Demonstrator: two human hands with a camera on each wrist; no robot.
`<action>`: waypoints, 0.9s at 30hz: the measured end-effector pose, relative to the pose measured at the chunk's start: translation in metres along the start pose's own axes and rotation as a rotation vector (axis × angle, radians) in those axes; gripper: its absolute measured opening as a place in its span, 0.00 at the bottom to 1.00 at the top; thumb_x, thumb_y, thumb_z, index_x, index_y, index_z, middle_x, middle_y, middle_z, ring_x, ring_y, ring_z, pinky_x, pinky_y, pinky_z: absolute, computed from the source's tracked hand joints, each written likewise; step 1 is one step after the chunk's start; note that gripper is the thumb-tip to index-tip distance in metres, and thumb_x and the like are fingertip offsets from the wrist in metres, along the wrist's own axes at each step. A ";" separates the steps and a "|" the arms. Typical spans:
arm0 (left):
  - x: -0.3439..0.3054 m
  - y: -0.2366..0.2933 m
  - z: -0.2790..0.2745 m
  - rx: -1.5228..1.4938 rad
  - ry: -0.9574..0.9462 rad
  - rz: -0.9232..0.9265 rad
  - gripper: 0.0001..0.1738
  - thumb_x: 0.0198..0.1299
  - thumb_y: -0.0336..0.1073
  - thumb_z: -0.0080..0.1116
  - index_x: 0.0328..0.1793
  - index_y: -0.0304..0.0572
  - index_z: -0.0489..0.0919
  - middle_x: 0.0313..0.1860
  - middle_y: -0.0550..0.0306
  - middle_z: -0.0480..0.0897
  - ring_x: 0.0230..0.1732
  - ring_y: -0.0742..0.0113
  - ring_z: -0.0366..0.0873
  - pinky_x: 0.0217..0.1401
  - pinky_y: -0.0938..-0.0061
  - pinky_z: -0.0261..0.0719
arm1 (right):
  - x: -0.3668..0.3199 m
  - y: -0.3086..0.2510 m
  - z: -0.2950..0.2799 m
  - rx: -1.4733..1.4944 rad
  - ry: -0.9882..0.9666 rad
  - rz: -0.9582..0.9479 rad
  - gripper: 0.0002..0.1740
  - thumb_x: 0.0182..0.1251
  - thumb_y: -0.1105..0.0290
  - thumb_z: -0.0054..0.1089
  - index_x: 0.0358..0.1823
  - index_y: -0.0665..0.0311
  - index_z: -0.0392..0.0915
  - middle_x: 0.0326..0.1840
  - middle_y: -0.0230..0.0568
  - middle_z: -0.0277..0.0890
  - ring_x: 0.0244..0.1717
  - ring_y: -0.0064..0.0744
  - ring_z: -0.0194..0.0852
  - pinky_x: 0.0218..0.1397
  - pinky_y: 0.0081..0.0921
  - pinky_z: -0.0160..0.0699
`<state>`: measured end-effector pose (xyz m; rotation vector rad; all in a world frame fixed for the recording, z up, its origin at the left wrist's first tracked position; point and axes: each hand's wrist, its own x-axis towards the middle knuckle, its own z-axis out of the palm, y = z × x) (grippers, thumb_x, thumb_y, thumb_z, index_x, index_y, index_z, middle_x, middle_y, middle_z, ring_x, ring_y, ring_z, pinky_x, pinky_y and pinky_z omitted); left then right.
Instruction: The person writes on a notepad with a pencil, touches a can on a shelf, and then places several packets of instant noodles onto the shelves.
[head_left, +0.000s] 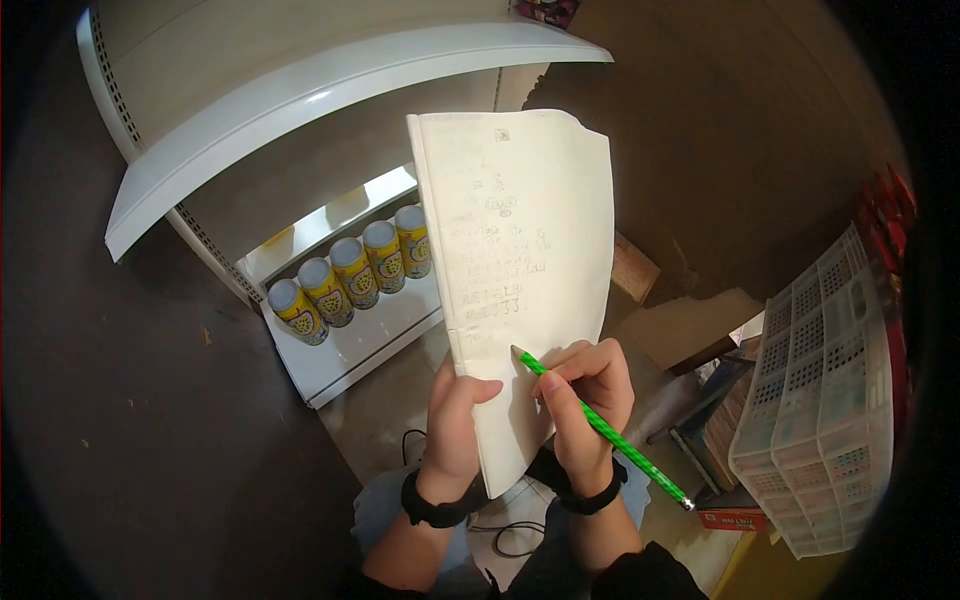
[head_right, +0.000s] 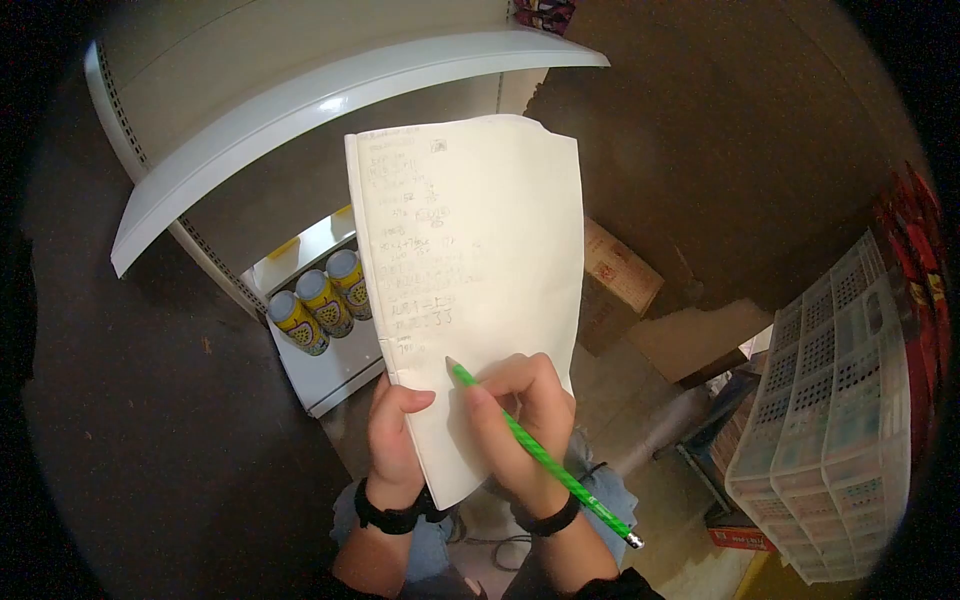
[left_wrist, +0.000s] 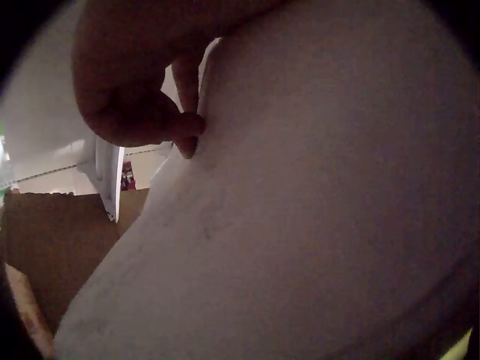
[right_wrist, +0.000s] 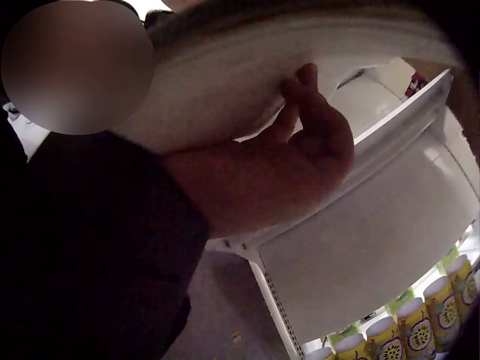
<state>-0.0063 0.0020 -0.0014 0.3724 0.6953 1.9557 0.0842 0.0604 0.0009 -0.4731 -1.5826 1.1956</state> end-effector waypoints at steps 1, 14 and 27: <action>0.000 0.000 0.000 0.008 0.002 -0.007 0.27 0.41 0.29 0.39 0.54 0.31 0.62 0.47 0.48 0.69 0.49 0.61 0.67 0.54 0.72 0.62 | 0.000 0.000 -0.001 0.000 0.000 0.000 0.07 0.50 0.78 0.54 0.24 0.65 0.63 0.19 0.33 0.66 0.20 0.17 0.57 0.23 0.14 0.56; 0.001 -0.003 -0.002 0.007 0.007 0.007 0.27 0.42 0.29 0.38 0.53 0.31 0.63 0.47 0.48 0.69 0.48 0.61 0.67 0.54 0.72 0.62 | 0.000 0.002 -0.003 0.000 -0.031 0.009 0.07 0.50 0.80 0.51 0.24 0.65 0.62 0.18 0.31 0.63 0.20 0.16 0.54 0.23 0.14 0.53; 0.002 -0.004 -0.002 0.012 0.024 0.007 0.27 0.42 0.31 0.39 0.53 0.30 0.63 0.47 0.47 0.70 0.48 0.60 0.68 0.53 0.72 0.63 | -0.002 0.002 -0.001 -0.019 0.015 0.050 0.06 0.50 0.79 0.51 0.25 0.66 0.62 0.20 0.31 0.65 0.21 0.15 0.55 0.24 0.13 0.54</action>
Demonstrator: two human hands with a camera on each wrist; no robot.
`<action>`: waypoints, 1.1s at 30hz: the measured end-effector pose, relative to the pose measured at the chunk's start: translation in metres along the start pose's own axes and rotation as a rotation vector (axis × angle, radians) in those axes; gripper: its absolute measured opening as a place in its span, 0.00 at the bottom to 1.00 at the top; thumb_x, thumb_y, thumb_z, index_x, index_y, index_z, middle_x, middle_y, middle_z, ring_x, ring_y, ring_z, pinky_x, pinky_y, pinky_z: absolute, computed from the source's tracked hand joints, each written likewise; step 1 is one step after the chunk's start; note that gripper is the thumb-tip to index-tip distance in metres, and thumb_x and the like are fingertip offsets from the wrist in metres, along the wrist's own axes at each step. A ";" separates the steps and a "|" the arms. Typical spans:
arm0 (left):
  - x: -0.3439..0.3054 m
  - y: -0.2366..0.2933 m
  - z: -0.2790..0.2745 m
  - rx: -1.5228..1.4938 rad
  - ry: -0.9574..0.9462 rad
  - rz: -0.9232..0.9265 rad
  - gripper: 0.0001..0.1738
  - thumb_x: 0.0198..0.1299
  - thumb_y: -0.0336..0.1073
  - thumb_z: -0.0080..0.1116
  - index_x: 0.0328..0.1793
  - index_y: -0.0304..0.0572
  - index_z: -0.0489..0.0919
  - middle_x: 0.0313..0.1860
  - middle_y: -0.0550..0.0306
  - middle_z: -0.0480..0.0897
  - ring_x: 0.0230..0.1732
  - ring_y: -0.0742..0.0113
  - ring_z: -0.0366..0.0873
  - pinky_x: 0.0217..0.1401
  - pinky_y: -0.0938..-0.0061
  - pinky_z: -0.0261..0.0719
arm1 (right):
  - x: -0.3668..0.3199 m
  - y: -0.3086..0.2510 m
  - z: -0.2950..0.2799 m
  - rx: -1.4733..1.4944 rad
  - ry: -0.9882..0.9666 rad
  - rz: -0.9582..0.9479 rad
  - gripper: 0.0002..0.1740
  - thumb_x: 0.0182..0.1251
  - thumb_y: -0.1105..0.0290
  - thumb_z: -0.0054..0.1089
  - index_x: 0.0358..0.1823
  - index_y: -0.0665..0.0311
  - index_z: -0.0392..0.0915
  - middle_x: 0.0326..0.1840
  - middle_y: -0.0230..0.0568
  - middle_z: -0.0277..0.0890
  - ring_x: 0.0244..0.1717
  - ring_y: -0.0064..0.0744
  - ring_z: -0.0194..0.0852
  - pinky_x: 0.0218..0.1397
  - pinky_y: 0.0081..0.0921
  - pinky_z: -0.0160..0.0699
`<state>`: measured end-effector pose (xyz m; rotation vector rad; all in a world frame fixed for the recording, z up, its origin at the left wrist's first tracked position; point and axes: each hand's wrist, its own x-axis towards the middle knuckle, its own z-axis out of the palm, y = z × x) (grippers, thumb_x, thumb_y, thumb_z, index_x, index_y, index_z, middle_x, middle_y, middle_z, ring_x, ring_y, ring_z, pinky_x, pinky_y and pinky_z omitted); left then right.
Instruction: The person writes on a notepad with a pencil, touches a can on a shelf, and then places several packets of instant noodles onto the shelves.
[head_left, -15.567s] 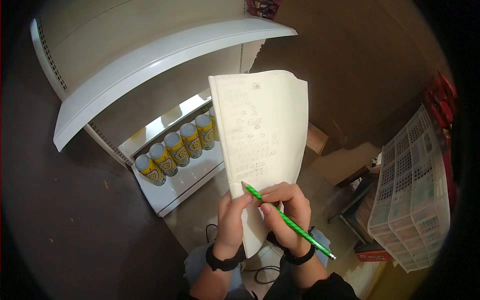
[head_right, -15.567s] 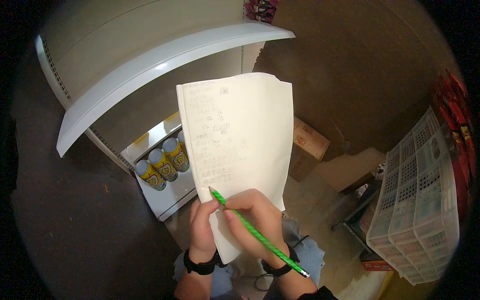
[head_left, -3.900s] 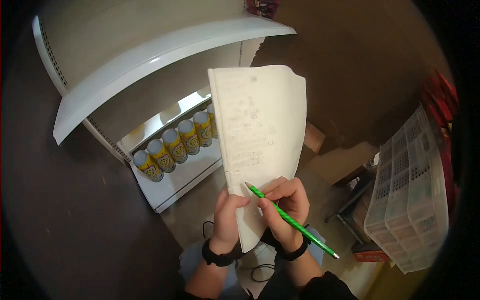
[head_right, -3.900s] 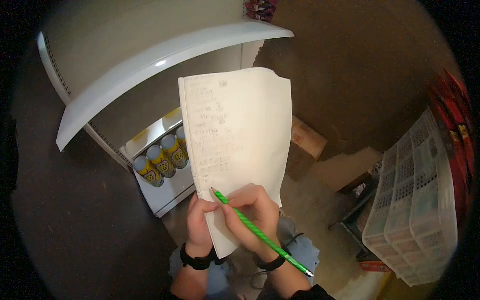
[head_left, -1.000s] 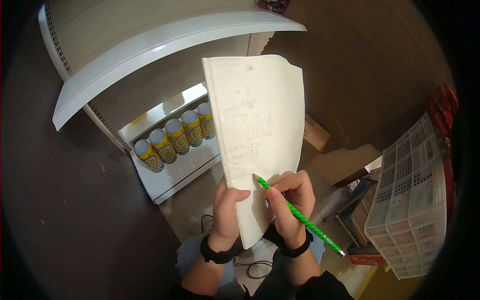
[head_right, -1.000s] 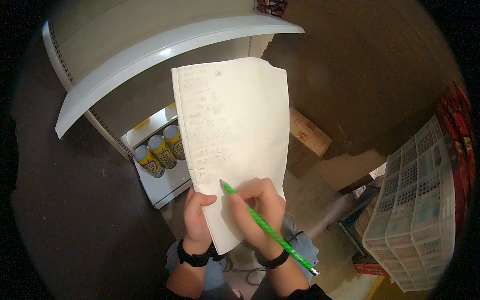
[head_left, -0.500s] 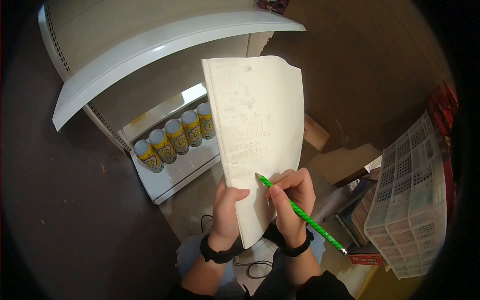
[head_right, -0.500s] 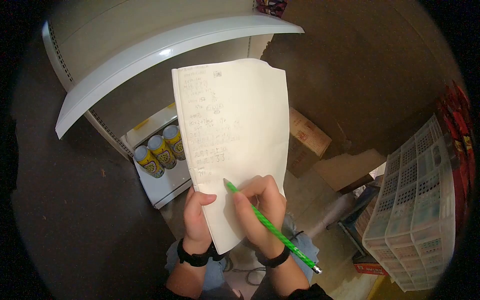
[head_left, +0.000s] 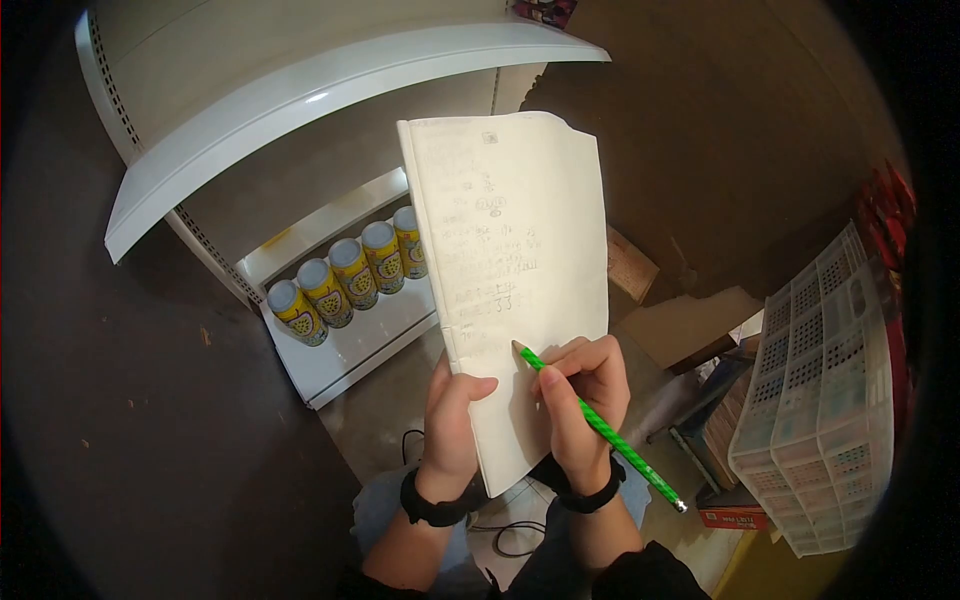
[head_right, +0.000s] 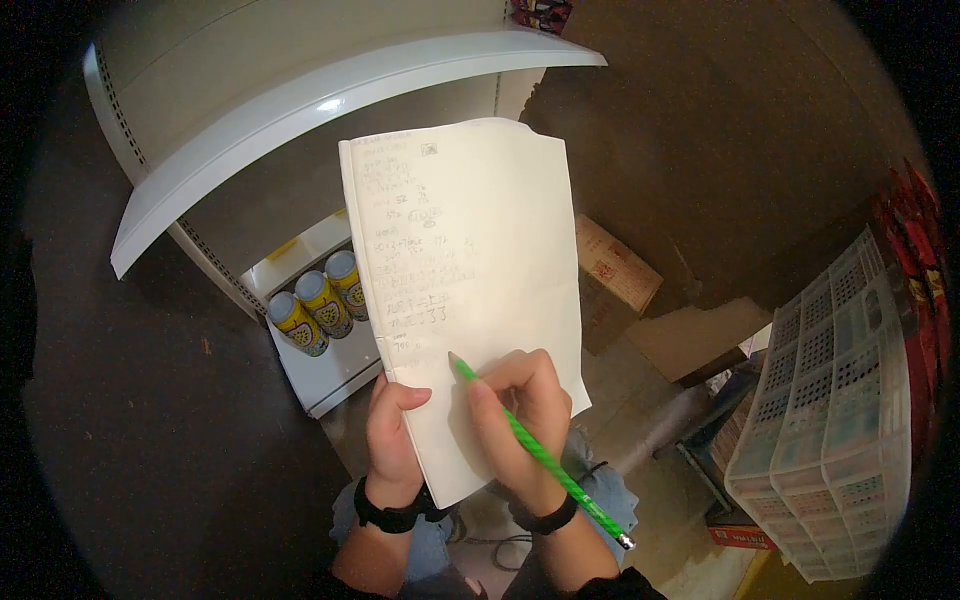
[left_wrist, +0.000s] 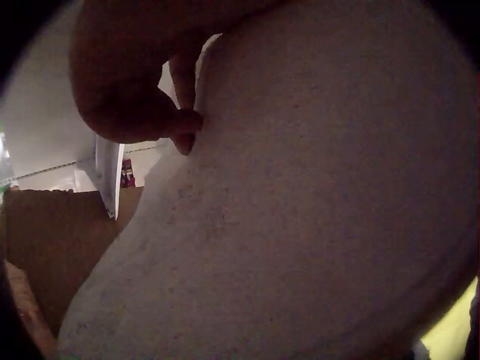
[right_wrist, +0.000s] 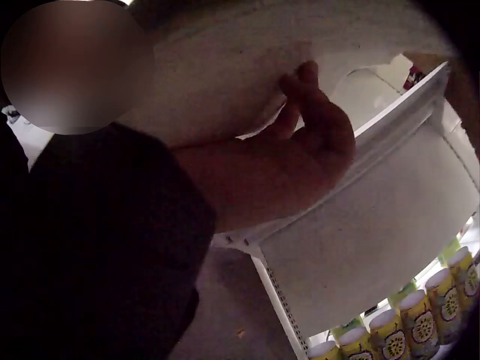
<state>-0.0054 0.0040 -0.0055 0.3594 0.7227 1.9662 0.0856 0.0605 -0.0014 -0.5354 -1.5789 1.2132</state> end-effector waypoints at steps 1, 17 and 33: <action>0.000 0.000 0.000 0.018 0.011 0.001 0.27 0.42 0.32 0.39 0.53 0.29 0.63 0.47 0.46 0.70 0.48 0.59 0.68 0.54 0.71 0.63 | -0.001 0.000 0.000 0.000 0.001 -0.001 0.06 0.50 0.79 0.51 0.25 0.66 0.62 0.20 0.31 0.65 0.21 0.15 0.55 0.24 0.13 0.54; 0.000 -0.001 0.000 0.088 0.076 -0.042 0.25 0.44 0.30 0.39 0.51 0.28 0.64 0.46 0.45 0.71 0.46 0.59 0.70 0.51 0.71 0.66 | 0.010 -0.009 -0.002 -0.343 0.118 -0.302 0.08 0.49 0.77 0.51 0.33 0.66 0.67 0.33 0.44 0.64 0.33 0.33 0.62 0.39 0.24 0.61; 0.001 -0.002 -0.005 -0.006 0.061 -0.054 0.19 0.46 0.30 0.41 0.45 0.26 0.70 0.41 0.46 0.74 0.41 0.63 0.72 0.45 0.75 0.69 | 0.016 -0.019 -0.011 -0.272 0.294 0.025 0.13 0.57 0.78 0.39 0.45 0.67 0.63 0.35 0.38 0.69 0.34 0.20 0.61 0.40 0.17 0.60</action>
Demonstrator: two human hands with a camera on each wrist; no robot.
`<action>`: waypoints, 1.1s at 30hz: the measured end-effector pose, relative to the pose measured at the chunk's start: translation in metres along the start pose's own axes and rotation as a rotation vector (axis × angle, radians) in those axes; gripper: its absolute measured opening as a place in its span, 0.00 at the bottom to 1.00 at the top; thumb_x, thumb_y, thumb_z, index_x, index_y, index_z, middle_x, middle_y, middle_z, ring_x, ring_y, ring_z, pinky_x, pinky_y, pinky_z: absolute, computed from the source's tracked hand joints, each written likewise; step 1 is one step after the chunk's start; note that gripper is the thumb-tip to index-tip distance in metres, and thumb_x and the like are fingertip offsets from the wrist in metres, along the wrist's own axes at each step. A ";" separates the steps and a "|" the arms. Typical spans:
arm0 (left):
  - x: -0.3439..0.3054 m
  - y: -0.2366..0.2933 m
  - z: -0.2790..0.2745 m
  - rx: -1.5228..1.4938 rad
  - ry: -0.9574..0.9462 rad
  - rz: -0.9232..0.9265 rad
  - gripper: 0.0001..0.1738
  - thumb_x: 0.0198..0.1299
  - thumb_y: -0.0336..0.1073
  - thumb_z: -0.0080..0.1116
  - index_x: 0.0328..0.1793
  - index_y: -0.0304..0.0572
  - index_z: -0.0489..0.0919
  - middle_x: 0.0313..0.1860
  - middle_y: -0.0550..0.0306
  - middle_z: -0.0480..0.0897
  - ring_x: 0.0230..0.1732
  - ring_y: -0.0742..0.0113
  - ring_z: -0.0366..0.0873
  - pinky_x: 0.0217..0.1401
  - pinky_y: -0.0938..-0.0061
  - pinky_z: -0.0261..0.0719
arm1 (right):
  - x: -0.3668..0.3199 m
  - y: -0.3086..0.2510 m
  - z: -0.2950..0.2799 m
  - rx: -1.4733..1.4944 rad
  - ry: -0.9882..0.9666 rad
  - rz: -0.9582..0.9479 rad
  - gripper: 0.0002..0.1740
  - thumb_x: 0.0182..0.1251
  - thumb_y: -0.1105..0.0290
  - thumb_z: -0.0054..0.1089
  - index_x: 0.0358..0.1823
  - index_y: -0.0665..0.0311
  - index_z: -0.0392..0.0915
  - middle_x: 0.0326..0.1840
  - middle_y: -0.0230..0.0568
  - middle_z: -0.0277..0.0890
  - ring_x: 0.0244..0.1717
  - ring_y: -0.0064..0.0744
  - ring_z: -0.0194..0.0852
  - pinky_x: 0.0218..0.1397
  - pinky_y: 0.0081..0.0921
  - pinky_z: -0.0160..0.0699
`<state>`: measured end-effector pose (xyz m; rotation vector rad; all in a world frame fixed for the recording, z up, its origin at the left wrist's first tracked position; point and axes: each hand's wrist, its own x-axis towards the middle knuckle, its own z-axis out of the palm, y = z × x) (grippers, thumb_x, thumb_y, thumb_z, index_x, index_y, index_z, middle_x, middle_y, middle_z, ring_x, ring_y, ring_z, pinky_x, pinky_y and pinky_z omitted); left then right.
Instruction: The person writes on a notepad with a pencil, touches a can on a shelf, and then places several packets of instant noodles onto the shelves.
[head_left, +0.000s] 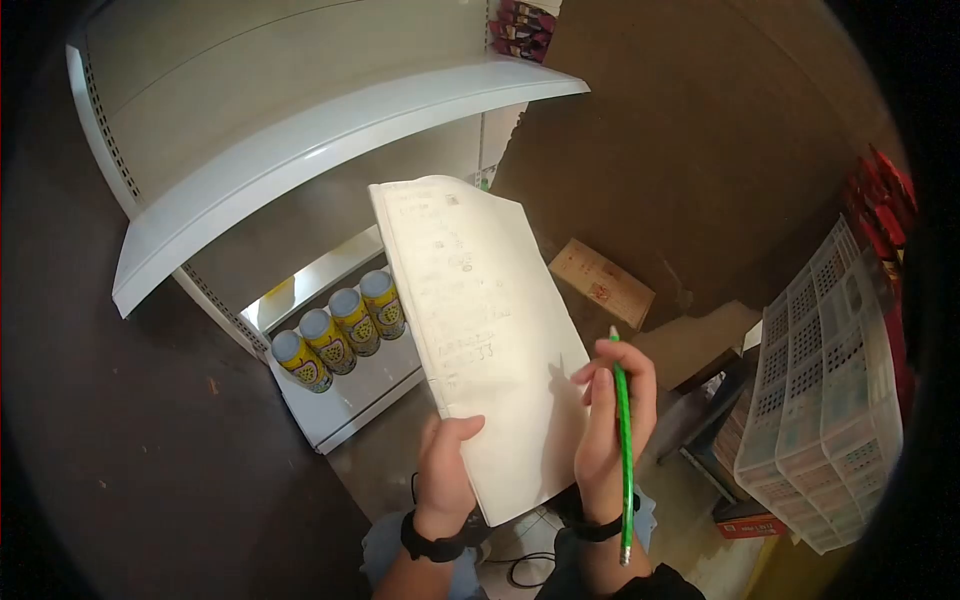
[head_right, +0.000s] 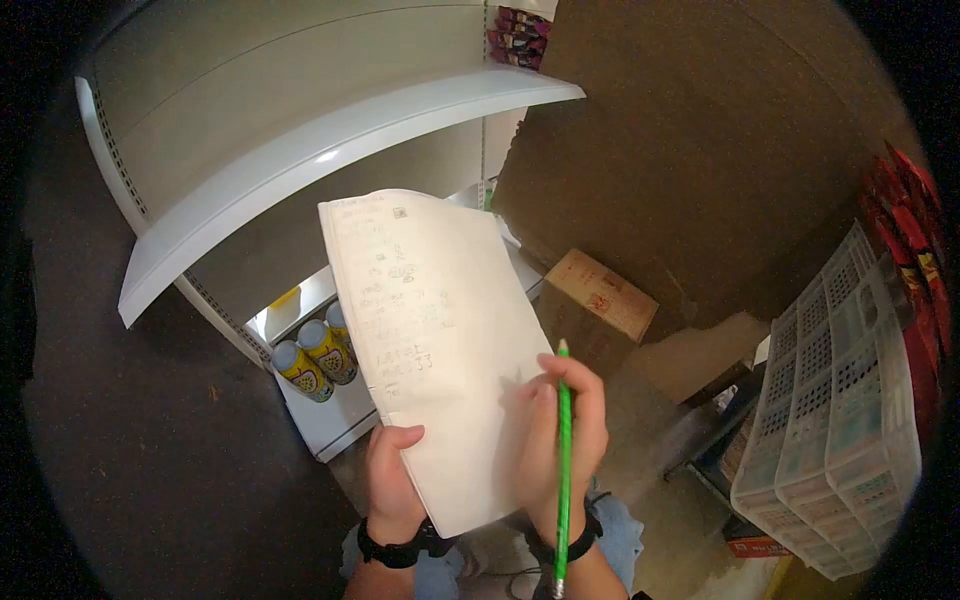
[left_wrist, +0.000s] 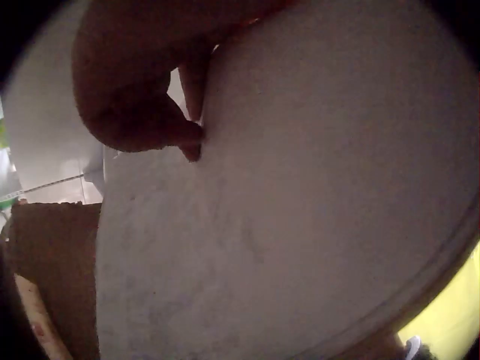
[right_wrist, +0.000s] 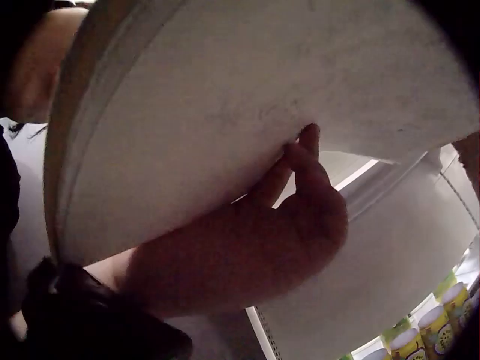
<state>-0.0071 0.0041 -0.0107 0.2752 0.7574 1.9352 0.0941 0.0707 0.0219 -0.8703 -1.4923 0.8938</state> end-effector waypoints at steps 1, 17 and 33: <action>-0.001 0.001 0.001 0.007 -0.006 -0.007 0.19 0.46 0.30 0.41 0.46 0.26 0.70 0.41 0.46 0.74 0.41 0.63 0.72 0.45 0.75 0.69 | 0.002 0.002 0.001 -0.119 0.043 -0.100 0.14 0.58 0.78 0.38 0.47 0.67 0.63 0.35 0.37 0.70 0.31 0.18 0.59 0.37 0.15 0.59; 0.001 0.000 0.001 -0.039 0.009 0.024 0.20 0.47 0.29 0.42 0.47 0.27 0.67 0.42 0.47 0.73 0.43 0.63 0.71 0.48 0.75 0.67 | 0.011 0.003 -0.011 0.137 0.211 -0.228 0.14 0.59 0.79 0.38 0.48 0.66 0.57 0.54 0.52 0.61 0.56 0.34 0.59 0.51 0.21 0.59; -0.002 0.006 0.003 0.018 0.009 0.061 0.18 0.47 0.29 0.43 0.45 0.28 0.70 0.40 0.49 0.74 0.40 0.66 0.71 0.45 0.77 0.67 | 0.001 0.004 -0.014 0.204 0.195 -0.312 0.06 0.55 0.81 0.43 0.35 0.68 0.67 0.36 0.42 0.66 0.28 0.18 0.59 0.31 0.11 0.59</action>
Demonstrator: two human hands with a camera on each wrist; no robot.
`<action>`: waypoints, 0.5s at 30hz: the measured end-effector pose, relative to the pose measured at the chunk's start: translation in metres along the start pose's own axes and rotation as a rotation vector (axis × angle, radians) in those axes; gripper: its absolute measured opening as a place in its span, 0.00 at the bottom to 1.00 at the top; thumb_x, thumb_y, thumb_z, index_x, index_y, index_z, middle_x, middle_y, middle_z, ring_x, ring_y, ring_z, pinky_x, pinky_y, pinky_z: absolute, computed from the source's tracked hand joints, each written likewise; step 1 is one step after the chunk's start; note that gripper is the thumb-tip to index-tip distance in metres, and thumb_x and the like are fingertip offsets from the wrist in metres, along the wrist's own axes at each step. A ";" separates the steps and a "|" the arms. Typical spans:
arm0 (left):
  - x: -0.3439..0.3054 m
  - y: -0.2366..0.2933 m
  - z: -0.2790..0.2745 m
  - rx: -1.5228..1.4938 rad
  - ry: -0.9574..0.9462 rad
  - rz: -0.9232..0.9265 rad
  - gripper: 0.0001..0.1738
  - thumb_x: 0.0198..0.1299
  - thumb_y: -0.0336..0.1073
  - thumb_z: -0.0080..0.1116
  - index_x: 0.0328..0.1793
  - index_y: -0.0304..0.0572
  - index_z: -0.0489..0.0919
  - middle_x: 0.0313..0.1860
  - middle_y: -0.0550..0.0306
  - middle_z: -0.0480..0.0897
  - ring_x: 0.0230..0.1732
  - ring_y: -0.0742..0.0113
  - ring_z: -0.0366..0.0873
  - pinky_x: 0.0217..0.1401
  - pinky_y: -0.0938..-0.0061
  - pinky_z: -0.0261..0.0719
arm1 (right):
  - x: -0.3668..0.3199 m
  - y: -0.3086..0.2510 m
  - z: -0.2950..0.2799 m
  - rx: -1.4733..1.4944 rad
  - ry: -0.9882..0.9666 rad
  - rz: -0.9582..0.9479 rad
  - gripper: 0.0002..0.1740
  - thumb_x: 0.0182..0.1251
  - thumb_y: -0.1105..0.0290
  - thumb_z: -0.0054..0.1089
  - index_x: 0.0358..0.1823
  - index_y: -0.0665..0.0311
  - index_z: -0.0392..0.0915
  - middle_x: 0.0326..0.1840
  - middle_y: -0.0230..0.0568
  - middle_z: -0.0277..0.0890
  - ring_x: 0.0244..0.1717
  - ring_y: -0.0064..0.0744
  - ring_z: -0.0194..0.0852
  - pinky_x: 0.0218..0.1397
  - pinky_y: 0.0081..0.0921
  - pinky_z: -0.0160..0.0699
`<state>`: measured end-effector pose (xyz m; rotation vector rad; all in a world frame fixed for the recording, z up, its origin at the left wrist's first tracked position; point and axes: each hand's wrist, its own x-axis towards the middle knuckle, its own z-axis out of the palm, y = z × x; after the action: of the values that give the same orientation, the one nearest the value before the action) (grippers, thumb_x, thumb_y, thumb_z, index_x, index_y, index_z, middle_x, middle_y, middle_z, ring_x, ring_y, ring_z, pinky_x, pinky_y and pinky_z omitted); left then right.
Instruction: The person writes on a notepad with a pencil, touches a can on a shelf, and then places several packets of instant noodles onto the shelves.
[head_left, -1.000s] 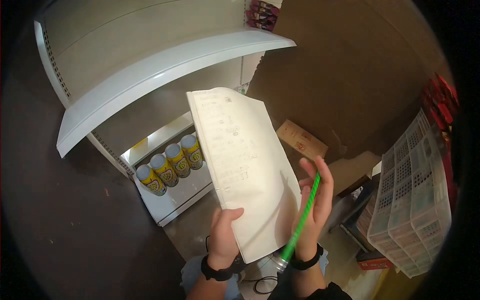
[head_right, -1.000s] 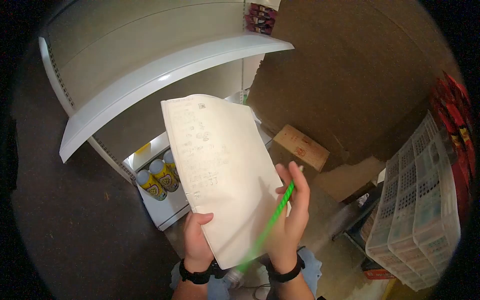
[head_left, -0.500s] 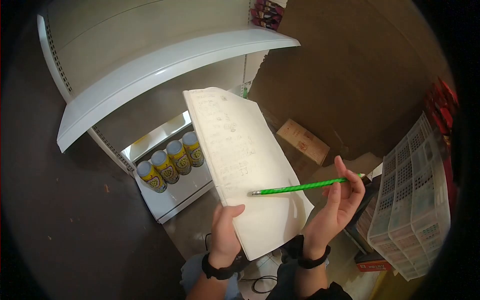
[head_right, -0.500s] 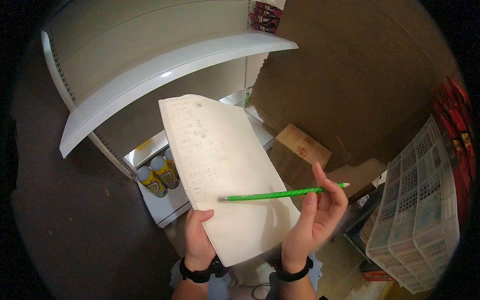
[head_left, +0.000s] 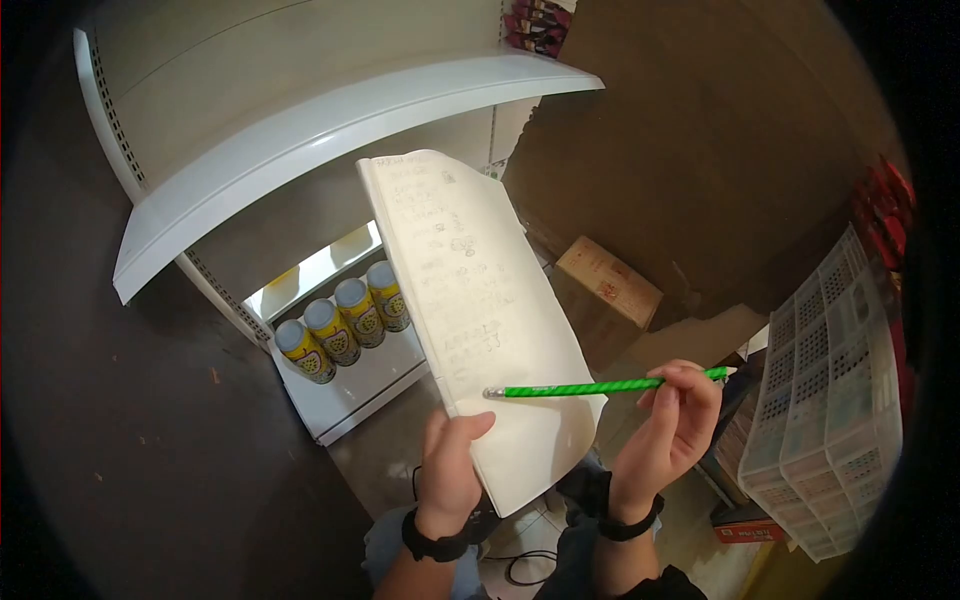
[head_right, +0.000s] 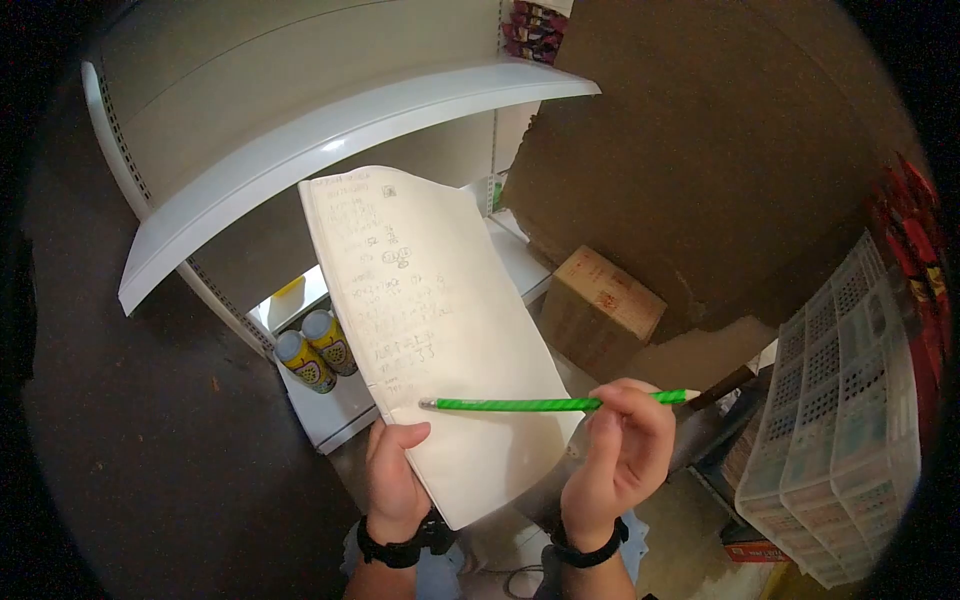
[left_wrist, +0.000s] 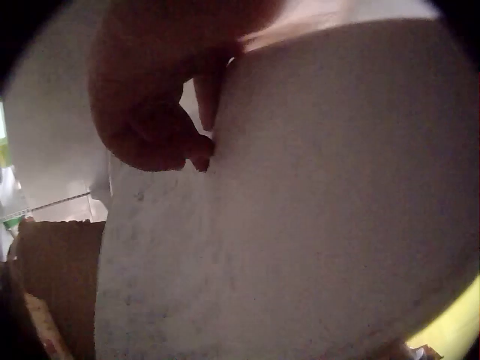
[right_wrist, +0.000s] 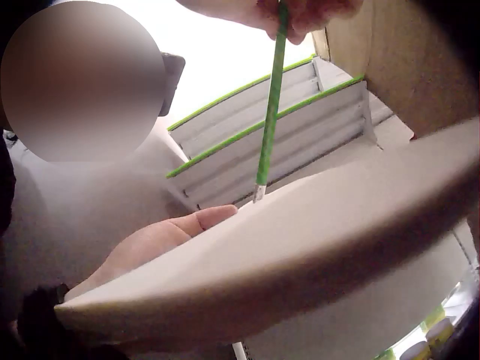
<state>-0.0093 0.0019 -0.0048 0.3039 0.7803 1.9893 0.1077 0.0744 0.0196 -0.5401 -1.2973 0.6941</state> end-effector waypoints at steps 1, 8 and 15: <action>0.000 0.000 0.001 0.018 0.005 0.017 0.18 0.47 0.29 0.43 0.45 0.28 0.70 0.40 0.50 0.74 0.40 0.66 0.71 0.45 0.77 0.67 | -0.002 0.000 0.000 -0.010 -0.024 -0.024 0.07 0.54 0.81 0.44 0.35 0.69 0.67 0.35 0.42 0.66 0.29 0.20 0.59 0.31 0.12 0.59; -0.001 -0.001 -0.004 0.121 0.021 -0.002 0.25 0.44 0.29 0.40 0.52 0.26 0.63 0.47 0.45 0.71 0.47 0.59 0.70 0.52 0.70 0.65 | -0.005 0.001 0.002 -0.084 -0.127 -0.141 0.09 0.49 0.83 0.47 0.34 0.68 0.67 0.33 0.42 0.66 0.31 0.24 0.61 0.36 0.16 0.60; -0.004 0.005 0.004 0.107 0.018 -0.040 0.25 0.43 0.28 0.41 0.51 0.25 0.64 0.46 0.45 0.72 0.47 0.60 0.70 0.52 0.72 0.65 | 0.004 0.001 -0.004 0.072 0.039 0.056 0.08 0.49 0.84 0.45 0.32 0.67 0.64 0.34 0.42 0.64 0.32 0.24 0.60 0.38 0.16 0.60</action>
<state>-0.0084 -0.0016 0.0019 0.3309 0.8990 1.9194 0.1123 0.0787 0.0208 -0.5306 -1.2194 0.7704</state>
